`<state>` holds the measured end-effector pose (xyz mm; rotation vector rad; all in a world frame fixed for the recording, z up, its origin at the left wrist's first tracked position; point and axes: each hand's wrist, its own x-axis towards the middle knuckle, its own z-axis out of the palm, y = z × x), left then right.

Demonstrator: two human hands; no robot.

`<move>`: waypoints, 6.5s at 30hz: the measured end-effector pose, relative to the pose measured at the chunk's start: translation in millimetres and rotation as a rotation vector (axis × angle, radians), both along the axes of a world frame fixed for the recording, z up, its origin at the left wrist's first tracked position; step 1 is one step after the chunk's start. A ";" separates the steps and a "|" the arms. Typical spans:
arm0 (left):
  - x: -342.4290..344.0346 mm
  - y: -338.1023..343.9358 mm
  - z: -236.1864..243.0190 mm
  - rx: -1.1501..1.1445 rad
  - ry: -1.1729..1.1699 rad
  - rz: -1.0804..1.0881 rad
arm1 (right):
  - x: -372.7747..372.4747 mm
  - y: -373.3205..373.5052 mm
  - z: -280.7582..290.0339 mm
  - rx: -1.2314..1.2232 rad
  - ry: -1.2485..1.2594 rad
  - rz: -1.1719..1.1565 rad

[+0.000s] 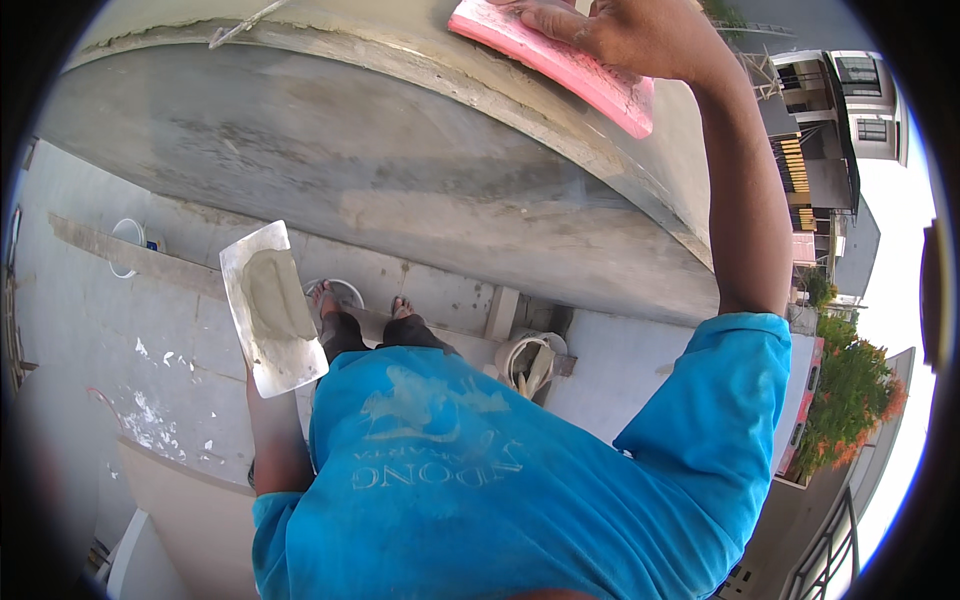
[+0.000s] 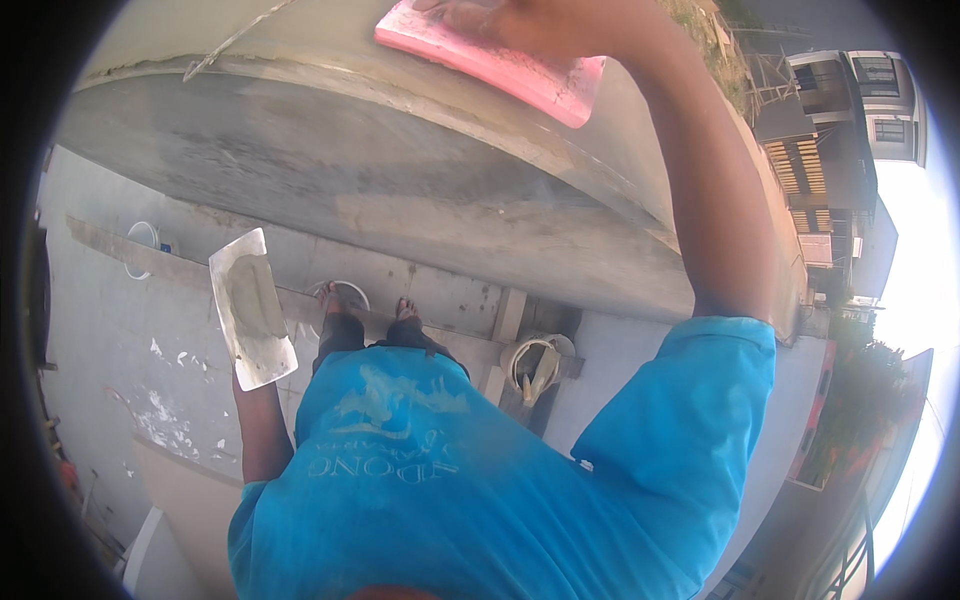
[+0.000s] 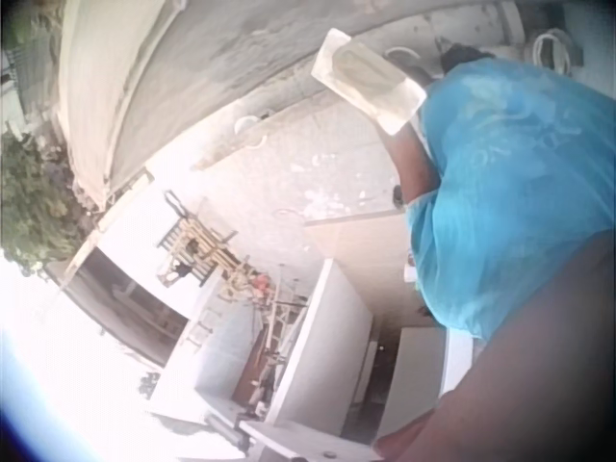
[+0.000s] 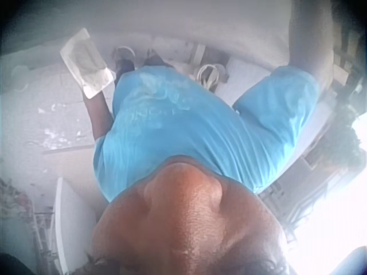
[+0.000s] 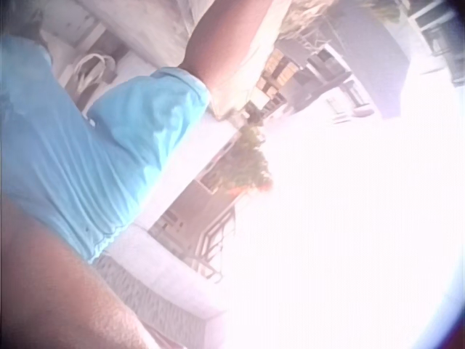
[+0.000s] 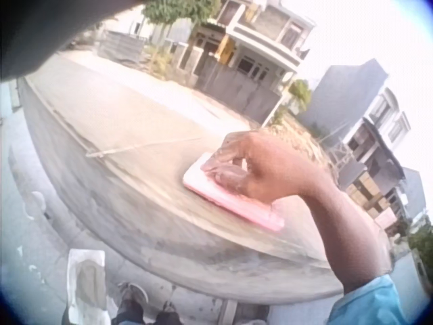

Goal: The person smooths a curved concrete surface using a pink sponge and a trowel. They repeatedly rub the surface, occasionally dipping the sponge into a bucket of water and scraping excess material from the trowel.

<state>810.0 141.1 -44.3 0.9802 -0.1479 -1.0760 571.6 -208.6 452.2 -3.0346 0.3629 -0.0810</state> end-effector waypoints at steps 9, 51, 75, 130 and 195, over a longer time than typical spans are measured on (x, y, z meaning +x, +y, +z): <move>-7.1 -10.6 53.5 0.003 0.037 0.111 | -23.8 -8.1 2.9 0.139 0.144 -0.100; 11.2 -13.8 39.9 -0.007 -0.013 0.111 | -64.6 -18.9 -58.9 0.106 -0.164 0.043; 50.1 -32.3 65.6 0.021 -0.115 -0.021 | -55.8 -17.3 -49.0 -0.056 -0.248 -0.555; 105.2 -114.6 79.7 0.140 -0.485 -0.216 | -332.5 48.8 -66.2 -0.116 -0.326 -1.638; 124.1 -31.9 17.1 0.126 -0.062 -0.094 | -243.7 -47.1 -79.4 -0.255 -0.212 -1.253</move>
